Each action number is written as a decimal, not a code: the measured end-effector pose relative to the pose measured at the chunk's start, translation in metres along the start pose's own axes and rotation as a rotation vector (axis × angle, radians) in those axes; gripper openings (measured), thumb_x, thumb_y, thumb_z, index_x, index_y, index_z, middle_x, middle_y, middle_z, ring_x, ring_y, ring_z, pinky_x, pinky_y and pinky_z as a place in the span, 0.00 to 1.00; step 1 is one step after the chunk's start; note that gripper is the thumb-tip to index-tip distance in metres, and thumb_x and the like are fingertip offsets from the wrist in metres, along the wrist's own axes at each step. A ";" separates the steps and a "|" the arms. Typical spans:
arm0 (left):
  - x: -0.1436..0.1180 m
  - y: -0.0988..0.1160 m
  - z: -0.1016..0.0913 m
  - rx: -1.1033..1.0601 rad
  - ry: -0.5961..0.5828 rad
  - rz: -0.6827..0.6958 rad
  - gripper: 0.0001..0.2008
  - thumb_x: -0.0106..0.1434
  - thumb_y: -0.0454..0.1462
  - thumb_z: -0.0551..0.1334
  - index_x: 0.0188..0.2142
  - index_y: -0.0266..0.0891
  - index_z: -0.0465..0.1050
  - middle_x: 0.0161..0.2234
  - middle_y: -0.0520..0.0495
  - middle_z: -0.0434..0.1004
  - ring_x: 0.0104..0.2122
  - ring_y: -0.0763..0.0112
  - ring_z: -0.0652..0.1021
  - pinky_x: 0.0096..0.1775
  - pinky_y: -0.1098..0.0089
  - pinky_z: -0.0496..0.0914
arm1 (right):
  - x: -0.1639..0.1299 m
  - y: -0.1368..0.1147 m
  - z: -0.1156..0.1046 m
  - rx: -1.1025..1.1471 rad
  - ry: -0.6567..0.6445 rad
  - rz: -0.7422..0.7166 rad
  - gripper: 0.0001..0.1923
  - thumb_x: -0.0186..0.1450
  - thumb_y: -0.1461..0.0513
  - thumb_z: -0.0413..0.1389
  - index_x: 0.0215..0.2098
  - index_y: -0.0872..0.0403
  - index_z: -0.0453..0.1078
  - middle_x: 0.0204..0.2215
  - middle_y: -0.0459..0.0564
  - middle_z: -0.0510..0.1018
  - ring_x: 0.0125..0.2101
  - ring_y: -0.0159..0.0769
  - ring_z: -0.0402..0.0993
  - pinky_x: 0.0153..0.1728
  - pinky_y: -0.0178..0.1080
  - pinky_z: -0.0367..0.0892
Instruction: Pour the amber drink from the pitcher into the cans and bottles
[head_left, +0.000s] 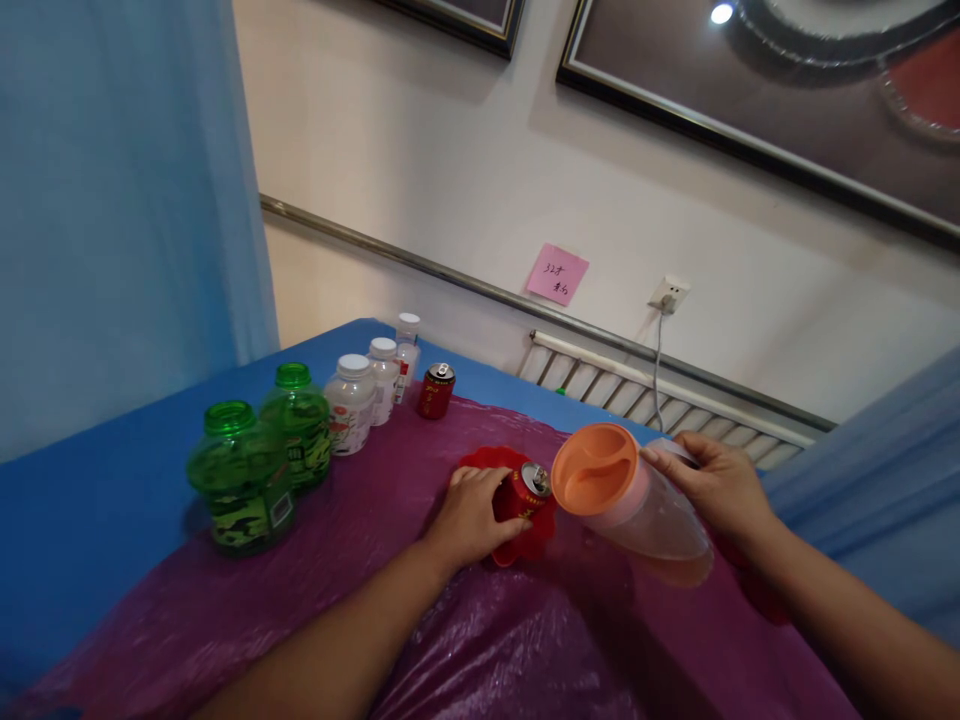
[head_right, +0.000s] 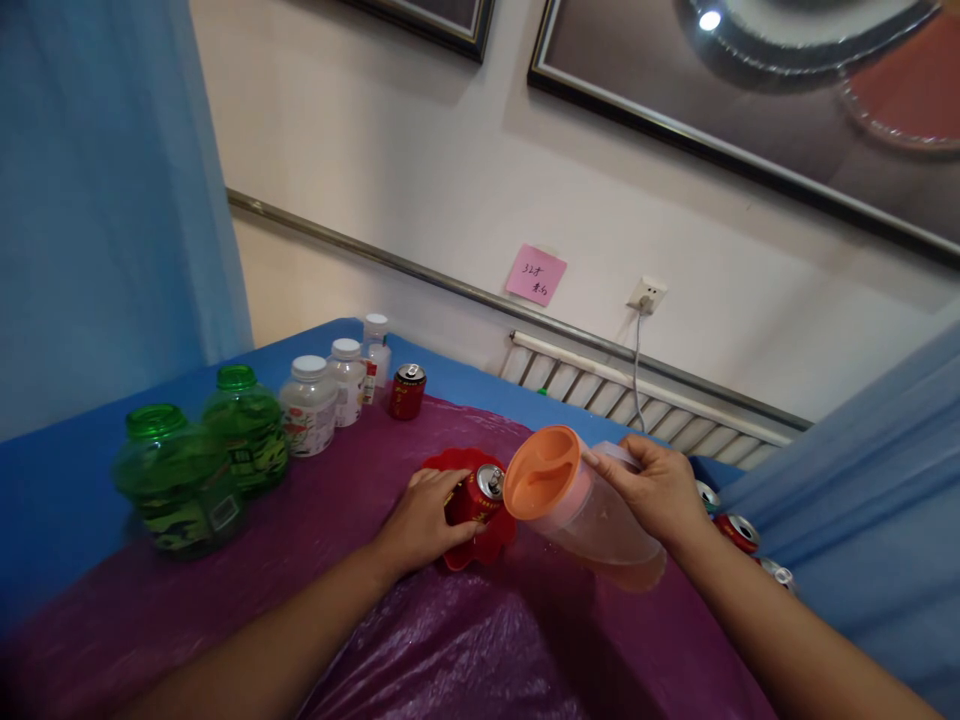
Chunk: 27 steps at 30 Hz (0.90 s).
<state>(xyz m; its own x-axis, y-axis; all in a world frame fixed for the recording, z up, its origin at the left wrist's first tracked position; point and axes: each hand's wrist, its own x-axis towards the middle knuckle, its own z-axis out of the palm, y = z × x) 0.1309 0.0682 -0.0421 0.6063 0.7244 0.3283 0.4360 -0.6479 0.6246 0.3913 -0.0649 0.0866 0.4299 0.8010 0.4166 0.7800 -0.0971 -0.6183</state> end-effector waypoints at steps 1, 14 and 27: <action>0.000 0.000 0.000 0.001 -0.005 -0.003 0.31 0.50 0.45 0.74 0.52 0.41 0.74 0.48 0.42 0.81 0.49 0.49 0.77 0.55 0.50 0.65 | 0.000 -0.001 0.000 -0.003 -0.001 0.005 0.29 0.56 0.39 0.62 0.18 0.51 0.61 0.16 0.41 0.56 0.19 0.29 0.52 0.18 0.34 0.50; 0.000 0.001 -0.001 0.016 -0.030 -0.025 0.32 0.50 0.46 0.74 0.53 0.41 0.73 0.49 0.43 0.80 0.50 0.51 0.76 0.56 0.53 0.64 | -0.002 0.000 -0.001 0.004 -0.010 0.031 0.28 0.56 0.39 0.62 0.19 0.51 0.61 0.16 0.41 0.57 0.20 0.30 0.53 0.18 0.34 0.50; -0.001 0.000 0.000 0.009 -0.017 -0.011 0.33 0.49 0.46 0.75 0.53 0.41 0.73 0.49 0.43 0.81 0.50 0.49 0.77 0.56 0.51 0.64 | -0.002 0.001 -0.001 -0.008 -0.001 0.038 0.29 0.56 0.38 0.62 0.19 0.51 0.61 0.17 0.40 0.56 0.20 0.29 0.52 0.18 0.34 0.49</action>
<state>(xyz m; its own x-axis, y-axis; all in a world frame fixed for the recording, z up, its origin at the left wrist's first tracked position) 0.1308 0.0677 -0.0425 0.6130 0.7270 0.3092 0.4481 -0.6423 0.6218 0.3917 -0.0669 0.0857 0.4590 0.7973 0.3920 0.7664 -0.1320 -0.6287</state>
